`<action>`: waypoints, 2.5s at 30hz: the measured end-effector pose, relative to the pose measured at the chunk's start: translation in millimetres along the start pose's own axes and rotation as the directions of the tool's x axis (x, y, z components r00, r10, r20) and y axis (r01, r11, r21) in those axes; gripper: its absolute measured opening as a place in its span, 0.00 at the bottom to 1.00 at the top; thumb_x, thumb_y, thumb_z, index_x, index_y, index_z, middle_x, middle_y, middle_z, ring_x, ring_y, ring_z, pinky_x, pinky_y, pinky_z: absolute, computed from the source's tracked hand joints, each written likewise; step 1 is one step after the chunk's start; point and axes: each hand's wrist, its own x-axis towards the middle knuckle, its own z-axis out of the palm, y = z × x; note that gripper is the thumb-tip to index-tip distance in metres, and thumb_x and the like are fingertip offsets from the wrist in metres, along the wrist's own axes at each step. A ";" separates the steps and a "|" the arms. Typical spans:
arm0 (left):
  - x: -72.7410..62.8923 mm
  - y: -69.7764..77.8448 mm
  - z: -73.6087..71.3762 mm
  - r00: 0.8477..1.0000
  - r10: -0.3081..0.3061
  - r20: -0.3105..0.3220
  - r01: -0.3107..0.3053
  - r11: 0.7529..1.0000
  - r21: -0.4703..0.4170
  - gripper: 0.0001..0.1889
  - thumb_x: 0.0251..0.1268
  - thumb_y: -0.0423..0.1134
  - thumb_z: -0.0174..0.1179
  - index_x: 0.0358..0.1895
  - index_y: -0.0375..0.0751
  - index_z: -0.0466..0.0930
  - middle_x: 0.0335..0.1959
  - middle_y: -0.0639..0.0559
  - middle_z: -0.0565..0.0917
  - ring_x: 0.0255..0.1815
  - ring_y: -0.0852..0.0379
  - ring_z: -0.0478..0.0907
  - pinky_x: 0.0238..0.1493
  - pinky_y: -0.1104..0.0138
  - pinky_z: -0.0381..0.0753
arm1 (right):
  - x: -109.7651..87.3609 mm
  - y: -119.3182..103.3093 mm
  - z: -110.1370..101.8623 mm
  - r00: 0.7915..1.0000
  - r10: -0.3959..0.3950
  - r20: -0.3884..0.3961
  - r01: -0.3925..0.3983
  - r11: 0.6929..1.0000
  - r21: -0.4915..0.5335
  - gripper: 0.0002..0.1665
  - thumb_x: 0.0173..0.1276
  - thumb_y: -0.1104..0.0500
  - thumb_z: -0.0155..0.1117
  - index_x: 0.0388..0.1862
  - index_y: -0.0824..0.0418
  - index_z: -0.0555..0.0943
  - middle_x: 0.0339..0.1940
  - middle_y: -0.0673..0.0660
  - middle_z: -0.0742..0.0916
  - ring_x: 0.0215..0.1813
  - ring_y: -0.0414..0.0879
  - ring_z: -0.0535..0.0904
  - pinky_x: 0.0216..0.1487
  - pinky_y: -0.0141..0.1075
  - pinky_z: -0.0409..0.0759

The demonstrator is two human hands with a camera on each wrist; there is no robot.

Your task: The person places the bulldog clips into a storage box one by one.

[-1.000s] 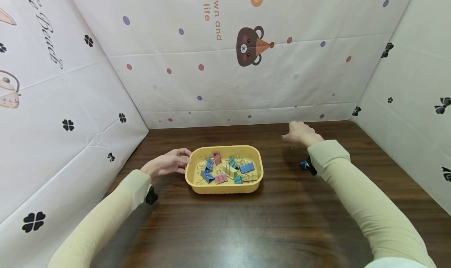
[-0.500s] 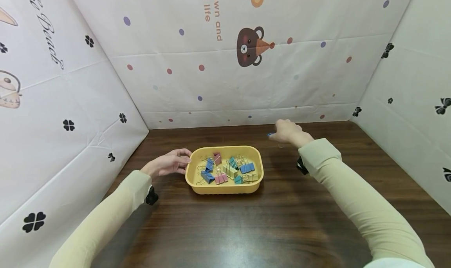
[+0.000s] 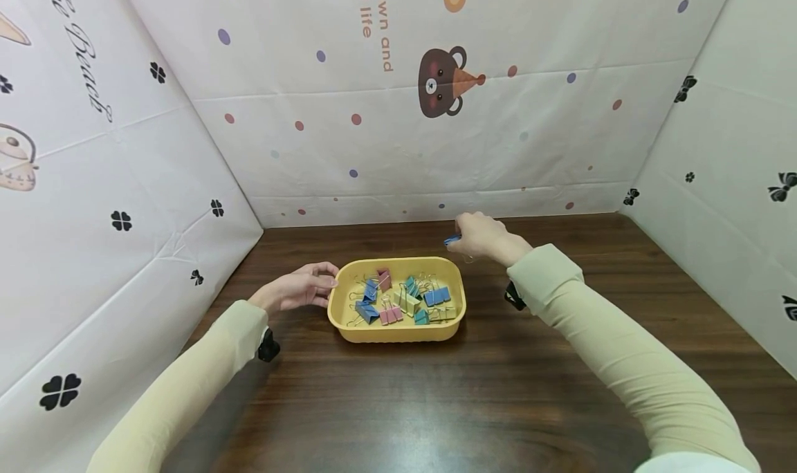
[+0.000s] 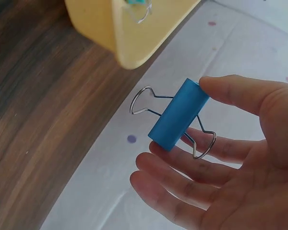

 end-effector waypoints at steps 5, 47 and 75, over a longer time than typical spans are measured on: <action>-0.9 0.6 0.6 1.000 -0.001 0.002 0.001 1.000 -0.001 0.10 0.70 0.32 0.54 0.50 0.42 0.66 0.38 0.49 0.78 0.35 0.55 0.80 0.38 0.63 0.85 | -0.2 -13.1 2.7 1.000 -0.025 0.010 0.025 1.000 -0.014 0.24 0.67 0.49 0.61 0.52 0.66 0.76 0.30 0.57 0.85 0.30 0.47 0.77 0.28 0.36 0.71; -1.2 2.5 3.1 1.000 0.008 0.008 -0.008 1.000 0.005 0.11 0.71 0.31 0.53 0.51 0.41 0.64 0.39 0.49 0.78 0.37 0.55 0.80 0.38 0.62 0.85 | 0.5 -38.0 16.4 0.991 -0.093 0.092 0.097 0.994 -0.041 0.24 0.65 0.48 0.64 0.51 0.63 0.78 0.38 0.58 0.84 0.32 0.46 0.76 0.27 0.34 0.70; -1.2 0.1 1.5 1.000 0.016 0.004 -0.016 1.000 0.012 0.11 0.70 0.33 0.54 0.51 0.40 0.65 0.40 0.48 0.78 0.37 0.55 0.81 0.40 0.62 0.85 | -5.8 51.2 4.5 0.991 0.098 0.095 -0.082 0.984 -0.156 0.34 0.62 0.45 0.66 0.57 0.70 0.75 0.51 0.70 0.82 0.44 0.63 0.81 0.33 0.51 0.79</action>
